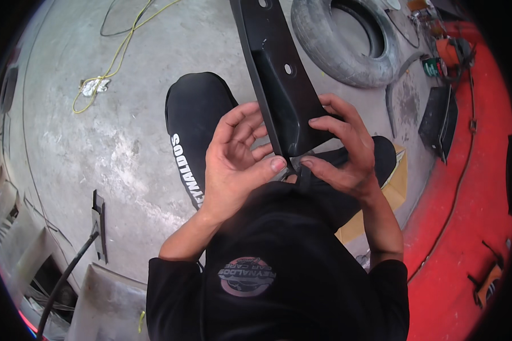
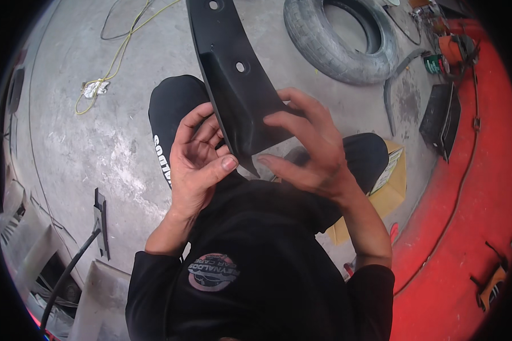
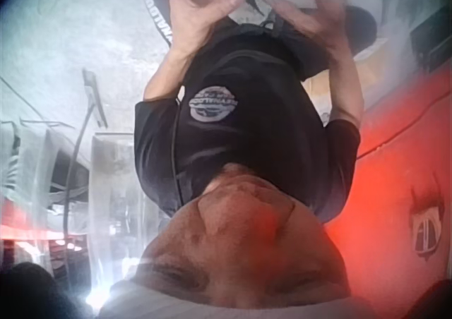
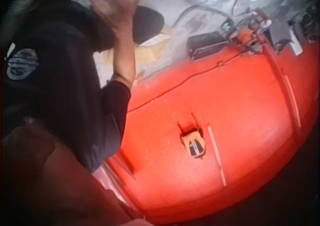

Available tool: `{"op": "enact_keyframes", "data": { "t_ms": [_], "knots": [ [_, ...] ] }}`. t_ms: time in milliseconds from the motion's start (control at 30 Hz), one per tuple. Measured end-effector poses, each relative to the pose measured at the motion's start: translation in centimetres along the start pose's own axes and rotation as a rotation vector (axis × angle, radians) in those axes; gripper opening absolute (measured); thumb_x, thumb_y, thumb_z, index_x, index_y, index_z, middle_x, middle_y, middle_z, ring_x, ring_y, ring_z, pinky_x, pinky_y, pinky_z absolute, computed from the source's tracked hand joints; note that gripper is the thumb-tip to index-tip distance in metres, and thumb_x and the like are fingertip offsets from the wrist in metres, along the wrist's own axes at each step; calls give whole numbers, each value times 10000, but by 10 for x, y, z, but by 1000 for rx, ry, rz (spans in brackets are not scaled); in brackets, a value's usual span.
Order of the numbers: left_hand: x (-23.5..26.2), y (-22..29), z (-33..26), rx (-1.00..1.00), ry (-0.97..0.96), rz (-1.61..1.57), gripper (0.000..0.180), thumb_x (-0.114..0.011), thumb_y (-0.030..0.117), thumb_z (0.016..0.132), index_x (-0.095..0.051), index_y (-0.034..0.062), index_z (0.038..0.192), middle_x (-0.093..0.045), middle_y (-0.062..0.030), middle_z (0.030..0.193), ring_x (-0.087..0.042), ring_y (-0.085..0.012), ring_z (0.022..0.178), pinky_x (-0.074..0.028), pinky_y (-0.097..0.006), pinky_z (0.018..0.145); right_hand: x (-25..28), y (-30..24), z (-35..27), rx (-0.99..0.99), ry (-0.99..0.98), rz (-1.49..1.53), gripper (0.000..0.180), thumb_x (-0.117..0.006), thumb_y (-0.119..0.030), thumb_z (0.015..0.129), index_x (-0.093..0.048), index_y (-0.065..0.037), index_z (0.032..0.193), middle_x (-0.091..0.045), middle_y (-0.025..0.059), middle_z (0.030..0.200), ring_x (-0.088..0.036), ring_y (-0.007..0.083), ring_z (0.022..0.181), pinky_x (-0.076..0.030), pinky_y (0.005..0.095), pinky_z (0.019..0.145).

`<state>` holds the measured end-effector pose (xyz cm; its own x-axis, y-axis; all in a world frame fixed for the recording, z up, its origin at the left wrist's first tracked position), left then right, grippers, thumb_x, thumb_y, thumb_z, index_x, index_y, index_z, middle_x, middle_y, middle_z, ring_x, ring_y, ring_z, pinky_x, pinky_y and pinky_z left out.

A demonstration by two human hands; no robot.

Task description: The person picks up a black plastic car part and applies a white substance from a small bottle into a crack. They then rub the substance into the crack with their fingers and inspect the part.

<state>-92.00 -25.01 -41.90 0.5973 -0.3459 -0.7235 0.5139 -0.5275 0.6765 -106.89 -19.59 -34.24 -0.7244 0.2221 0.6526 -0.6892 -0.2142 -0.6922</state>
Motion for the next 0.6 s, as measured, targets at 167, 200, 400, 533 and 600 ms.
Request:
{"op": "enact_keyframes", "data": {
  "t_ms": [167, 200, 400, 533, 600],
  "knots": [
    [4, 3, -1, -55, 25, 71, 761, -760, -150, 785, -379, -5, 1427, -457, -166, 1443, -537, -243, 1273, -550, -419, 1028, -9, 8, -4, -89, 34, 36, 545, -858, -120, 662, -652, -30, 1160, -569, 210, 1333, -592, 356, 1175, -510, 428, 959],
    [5, 3, -2, -54, 37, 87, 758, -764, -151, 783, -383, -6, 1422, -462, -159, 1430, -537, -243, 1274, -551, -418, 1028, -9, 8, -3, -91, 28, 37, 554, -857, -118, 662, -645, -31, 1166, -569, 208, 1331, -590, 354, 1177, -510, 425, 957],
    [-2, 6, -3, -56, 23, 67, 701, -742, -154, 799, -398, 1, 1390, -462, -136, 1384, -541, -239, 1264, -571, -401, 1011, -10, 5, -1, -79, 38, 90, 573, -857, -93, 653, -621, -34, 1172, -570, 202, 1323, -601, 343, 1148, -508, 414, 946],
    [1, 7, -4, -63, 53, 102, 652, -728, -152, 804, -399, 7, 1344, -450, -138, 1365, -542, -239, 1256, -586, -397, 988, -10, -1, 1, -37, 46, 73, 569, -856, -83, 652, -619, -32, 1166, -568, 205, 1316, -607, 341, 1134, -509, 409, 933],
    [2, 7, -4, -79, 74, 156, 633, -725, -148, 806, -397, 8, 1324, -446, -137, 1351, -542, -239, 1251, -594, -394, 974, -11, -2, 0, -40, 45, 82, 567, -858, -88, 655, -621, -31, 1166, -573, 211, 1313, -610, 346, 1136, -495, 435, 961]
  ]
}}
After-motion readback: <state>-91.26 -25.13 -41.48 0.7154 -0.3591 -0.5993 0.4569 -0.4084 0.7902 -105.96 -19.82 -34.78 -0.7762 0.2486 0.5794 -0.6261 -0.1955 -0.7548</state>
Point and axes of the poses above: each hand's wrist, its own z-axis towards the middle knuckle, its own x-axis out of the back of the hand, y = z × x, the point moved 10 cm from there along z, towards the middle knuckle
